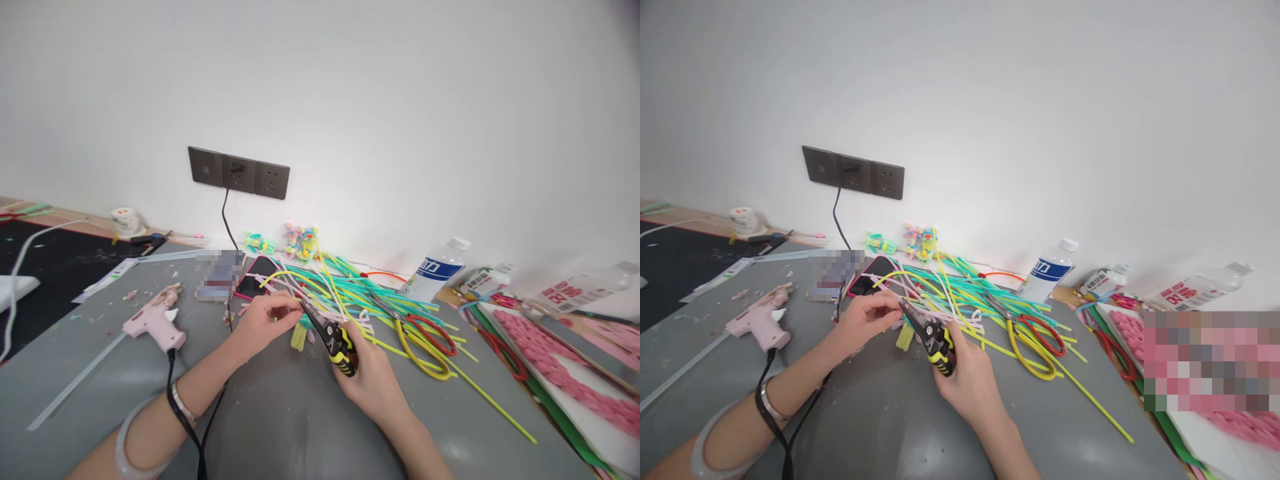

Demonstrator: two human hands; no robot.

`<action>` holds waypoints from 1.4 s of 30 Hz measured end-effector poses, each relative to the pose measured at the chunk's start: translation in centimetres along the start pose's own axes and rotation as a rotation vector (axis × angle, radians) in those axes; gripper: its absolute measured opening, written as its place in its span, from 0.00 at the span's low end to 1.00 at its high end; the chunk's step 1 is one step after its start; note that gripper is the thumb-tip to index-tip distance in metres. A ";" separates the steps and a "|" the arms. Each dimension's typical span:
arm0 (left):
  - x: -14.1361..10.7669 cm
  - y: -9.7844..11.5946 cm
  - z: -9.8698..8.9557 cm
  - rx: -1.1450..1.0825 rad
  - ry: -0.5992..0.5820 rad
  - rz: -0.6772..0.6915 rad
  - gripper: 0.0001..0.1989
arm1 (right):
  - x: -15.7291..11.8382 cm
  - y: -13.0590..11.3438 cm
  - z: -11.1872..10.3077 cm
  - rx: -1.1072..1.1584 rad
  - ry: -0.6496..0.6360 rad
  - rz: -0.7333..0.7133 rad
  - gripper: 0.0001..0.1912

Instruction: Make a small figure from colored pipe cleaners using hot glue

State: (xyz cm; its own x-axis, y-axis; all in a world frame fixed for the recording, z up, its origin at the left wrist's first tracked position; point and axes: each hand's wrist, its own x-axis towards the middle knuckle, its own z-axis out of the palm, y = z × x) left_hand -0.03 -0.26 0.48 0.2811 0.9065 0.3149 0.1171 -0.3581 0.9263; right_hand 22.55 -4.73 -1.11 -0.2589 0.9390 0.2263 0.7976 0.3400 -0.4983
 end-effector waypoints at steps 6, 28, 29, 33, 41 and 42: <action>0.0 -0.1 0.0 -0.025 -0.019 0.002 0.09 | 0.0 0.0 -0.1 -0.021 -0.010 0.006 0.19; 0.1 0.0 0.1 -0.028 0.000 -0.015 0.09 | -0.5 0.2 1.0 -0.074 0.040 0.024 0.21; 0.1 0.0 0.1 -0.026 0.001 -0.015 0.09 | -0.6 0.2 1.2 -0.088 0.059 0.022 0.21; 0.2 0.1 0.2 -0.016 0.010 -0.020 0.08 | -0.7 0.4 1.9 -0.167 0.132 0.028 0.23; 0.2 -0.2 0.3 -0.001 0.034 -0.034 0.10 | 0.2 0.2 1.6 -0.164 0.033 0.068 0.16; 0.2 -0.2 0.3 0.006 0.033 -0.031 0.10 | 0.3 0.1 1.5 -0.161 0.028 0.071 0.15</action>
State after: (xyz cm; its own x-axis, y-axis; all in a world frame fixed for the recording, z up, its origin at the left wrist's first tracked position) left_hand 0.30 -0.04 0.28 0.2460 0.9241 0.2924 0.1311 -0.3306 0.9346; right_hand 21.73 -4.35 -2.40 -0.1858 0.9578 0.2195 0.8907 0.2585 -0.3740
